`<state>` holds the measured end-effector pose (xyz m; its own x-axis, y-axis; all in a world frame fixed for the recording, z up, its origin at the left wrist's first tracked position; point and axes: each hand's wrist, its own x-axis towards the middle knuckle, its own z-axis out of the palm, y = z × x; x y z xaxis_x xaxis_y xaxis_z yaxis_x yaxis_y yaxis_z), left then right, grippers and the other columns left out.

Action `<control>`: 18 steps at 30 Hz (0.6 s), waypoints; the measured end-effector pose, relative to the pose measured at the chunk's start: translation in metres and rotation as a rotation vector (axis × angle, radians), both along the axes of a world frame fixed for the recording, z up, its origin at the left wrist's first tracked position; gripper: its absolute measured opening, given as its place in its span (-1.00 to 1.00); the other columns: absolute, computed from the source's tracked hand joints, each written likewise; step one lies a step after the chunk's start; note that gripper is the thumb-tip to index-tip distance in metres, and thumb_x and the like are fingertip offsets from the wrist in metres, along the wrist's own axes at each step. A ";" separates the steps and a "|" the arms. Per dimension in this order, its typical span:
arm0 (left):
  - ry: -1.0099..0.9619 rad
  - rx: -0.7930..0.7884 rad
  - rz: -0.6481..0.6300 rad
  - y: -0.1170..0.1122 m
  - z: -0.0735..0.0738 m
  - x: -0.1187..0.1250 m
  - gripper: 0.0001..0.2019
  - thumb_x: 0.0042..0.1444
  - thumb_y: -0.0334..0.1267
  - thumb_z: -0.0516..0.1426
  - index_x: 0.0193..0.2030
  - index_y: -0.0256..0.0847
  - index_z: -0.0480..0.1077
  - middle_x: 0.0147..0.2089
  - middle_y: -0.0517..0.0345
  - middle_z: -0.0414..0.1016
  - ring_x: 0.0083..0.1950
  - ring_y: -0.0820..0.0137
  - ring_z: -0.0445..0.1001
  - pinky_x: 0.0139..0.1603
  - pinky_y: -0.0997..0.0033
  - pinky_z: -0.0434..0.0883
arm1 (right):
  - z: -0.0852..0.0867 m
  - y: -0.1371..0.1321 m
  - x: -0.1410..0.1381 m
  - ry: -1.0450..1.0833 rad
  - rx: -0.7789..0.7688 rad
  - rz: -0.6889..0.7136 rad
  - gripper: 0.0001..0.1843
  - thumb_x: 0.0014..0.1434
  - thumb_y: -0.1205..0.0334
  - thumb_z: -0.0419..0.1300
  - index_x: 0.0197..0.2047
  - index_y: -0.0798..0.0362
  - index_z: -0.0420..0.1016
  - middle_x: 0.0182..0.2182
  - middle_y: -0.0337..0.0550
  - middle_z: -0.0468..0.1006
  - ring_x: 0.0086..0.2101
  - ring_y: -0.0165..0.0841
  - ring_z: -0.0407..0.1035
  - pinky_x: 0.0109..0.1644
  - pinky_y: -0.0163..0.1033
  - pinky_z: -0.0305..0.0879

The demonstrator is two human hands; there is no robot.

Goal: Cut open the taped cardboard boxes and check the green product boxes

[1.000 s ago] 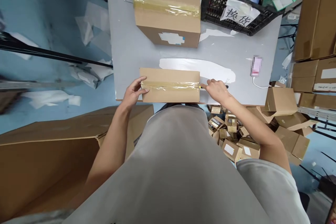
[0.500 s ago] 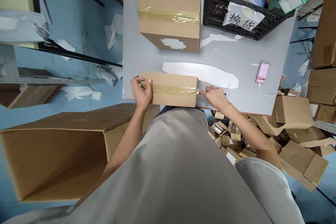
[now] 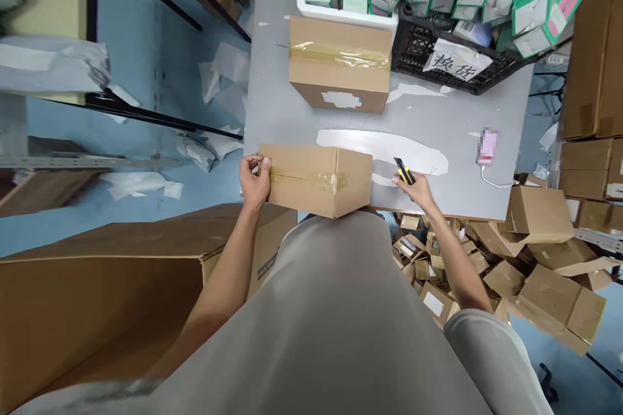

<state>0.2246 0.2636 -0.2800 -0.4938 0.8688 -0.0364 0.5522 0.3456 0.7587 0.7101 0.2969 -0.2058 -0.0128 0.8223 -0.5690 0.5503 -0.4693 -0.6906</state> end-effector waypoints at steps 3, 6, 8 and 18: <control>-0.007 -0.029 0.069 -0.001 -0.007 -0.022 -0.71 0.47 0.07 0.23 0.00 -0.11 0.40 0.10 0.00 0.53 0.06 0.33 0.57 0.21 0.30 0.54 | -0.026 -0.018 -0.060 0.198 -0.196 -0.240 -0.24 -0.14 -0.48 0.59 -0.24 0.05 0.66 -0.61 -0.36 0.44 -0.54 -0.38 0.29 -0.44 -0.27 0.22; -0.014 -0.030 0.104 -0.004 -0.013 -0.031 -0.70 0.43 0.07 0.24 -0.02 -0.13 0.42 0.06 0.01 0.55 -0.08 0.35 0.50 0.15 0.29 0.54 | -0.028 -0.035 -0.105 0.314 -0.224 -0.345 -0.25 -0.22 -0.47 0.60 -0.29 0.01 0.61 -0.63 -0.38 0.44 -0.54 -0.41 0.28 -0.45 -0.28 0.22; -0.041 -0.027 0.112 -0.004 -0.018 -0.029 -0.68 0.43 0.10 0.22 -0.02 -0.12 0.42 0.06 0.00 0.56 -0.08 0.33 0.50 0.16 0.25 0.54 | -0.014 -0.041 -0.117 0.319 -0.187 -0.404 -0.25 -0.25 -0.47 0.59 -0.29 0.00 0.60 -0.62 -0.39 0.44 -0.54 -0.40 0.28 -0.44 -0.27 0.25; -0.587 -0.324 -0.181 0.026 -0.067 0.077 -0.49 0.44 0.18 0.20 0.25 -0.19 0.43 0.06 -0.16 0.66 0.15 0.06 0.65 0.29 -0.14 0.59 | 0.077 -0.011 -0.082 -0.023 0.178 -0.476 -0.41 -0.13 -0.30 0.59 -0.32 0.07 0.69 -0.53 -0.29 0.50 -0.47 -0.34 0.36 -0.38 -0.21 0.34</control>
<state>0.3015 0.2893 -0.3470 -0.1615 0.8359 -0.5246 0.1519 0.5463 0.8237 0.6286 0.2856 -0.1289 0.3977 0.8181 -0.4155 0.3197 -0.5480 -0.7729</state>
